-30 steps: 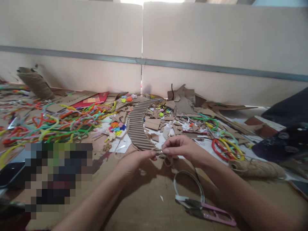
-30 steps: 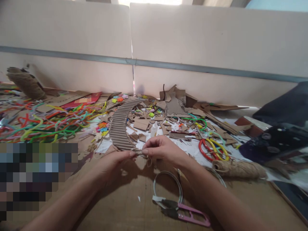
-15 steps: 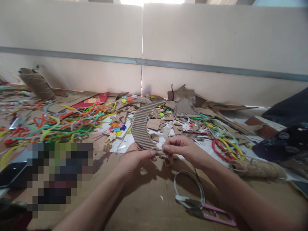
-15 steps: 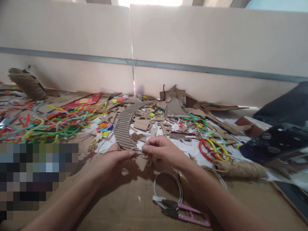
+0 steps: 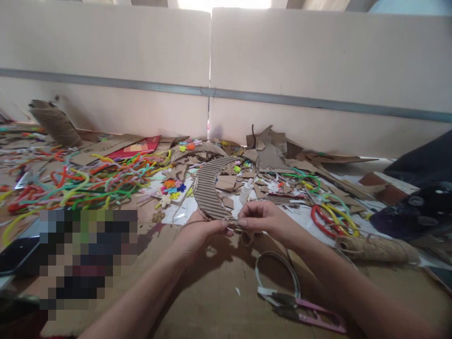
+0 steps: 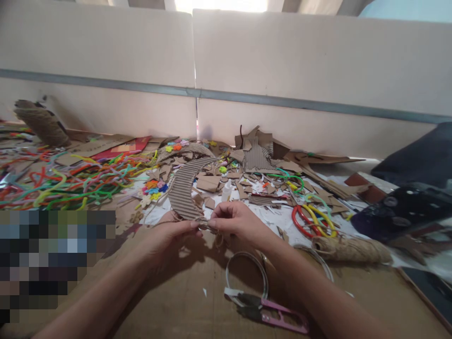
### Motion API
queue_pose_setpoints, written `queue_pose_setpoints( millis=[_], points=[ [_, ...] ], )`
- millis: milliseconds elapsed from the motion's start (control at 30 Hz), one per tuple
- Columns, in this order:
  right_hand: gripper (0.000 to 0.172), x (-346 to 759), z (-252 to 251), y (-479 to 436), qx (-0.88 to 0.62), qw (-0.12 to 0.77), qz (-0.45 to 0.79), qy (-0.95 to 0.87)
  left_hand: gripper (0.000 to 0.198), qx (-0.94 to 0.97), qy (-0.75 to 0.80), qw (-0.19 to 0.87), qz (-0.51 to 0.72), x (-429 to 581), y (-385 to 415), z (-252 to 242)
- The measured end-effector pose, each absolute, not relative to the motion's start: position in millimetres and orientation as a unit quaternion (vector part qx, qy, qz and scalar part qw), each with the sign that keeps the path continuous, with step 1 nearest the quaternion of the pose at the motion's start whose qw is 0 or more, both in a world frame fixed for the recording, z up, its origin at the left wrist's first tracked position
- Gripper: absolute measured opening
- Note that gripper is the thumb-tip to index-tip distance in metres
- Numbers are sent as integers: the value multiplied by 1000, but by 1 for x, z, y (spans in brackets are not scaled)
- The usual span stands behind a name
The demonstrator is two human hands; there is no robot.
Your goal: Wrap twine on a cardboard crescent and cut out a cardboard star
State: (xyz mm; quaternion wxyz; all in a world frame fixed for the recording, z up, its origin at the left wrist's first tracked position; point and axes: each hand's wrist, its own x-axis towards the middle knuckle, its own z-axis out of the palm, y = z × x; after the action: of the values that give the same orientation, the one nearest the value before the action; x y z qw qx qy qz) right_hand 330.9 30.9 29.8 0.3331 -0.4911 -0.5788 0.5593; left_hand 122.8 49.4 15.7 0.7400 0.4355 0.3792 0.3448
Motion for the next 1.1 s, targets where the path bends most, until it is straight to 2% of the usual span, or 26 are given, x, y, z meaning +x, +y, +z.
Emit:
queue_pose_setpoints(
  millis=[100, 267, 400, 533, 700, 867, 1100],
  points=[
    [36, 331, 29, 31, -494, 331, 554, -583, 19, 448, 389, 719, 362, 124, 51, 14],
    [38, 331, 29, 31, -504, 336, 517, -605, 29, 415, 408, 747, 321, 126, 51, 13],
    [30, 327, 29, 30, -519, 334, 497, -610, 25, 404, 418, 738, 343, 126, 44, 15],
    [23, 320, 28, 29, -548, 333, 465, -610, 22, 361, 445, 757, 312, 125, 39, 16],
    [23, 319, 23, 30, -546, 345, 476, -596, 20, 398, 423, 735, 351, 125, 47, 9],
    [32, 325, 23, 33, -525, 369, 496, -585, 24, 444, 378, 694, 421, 126, 55, 7],
    [27, 318, 19, 32, -531, 386, 529, -538, 20, 441, 384, 698, 413, 126, 54, 4]
  ],
)
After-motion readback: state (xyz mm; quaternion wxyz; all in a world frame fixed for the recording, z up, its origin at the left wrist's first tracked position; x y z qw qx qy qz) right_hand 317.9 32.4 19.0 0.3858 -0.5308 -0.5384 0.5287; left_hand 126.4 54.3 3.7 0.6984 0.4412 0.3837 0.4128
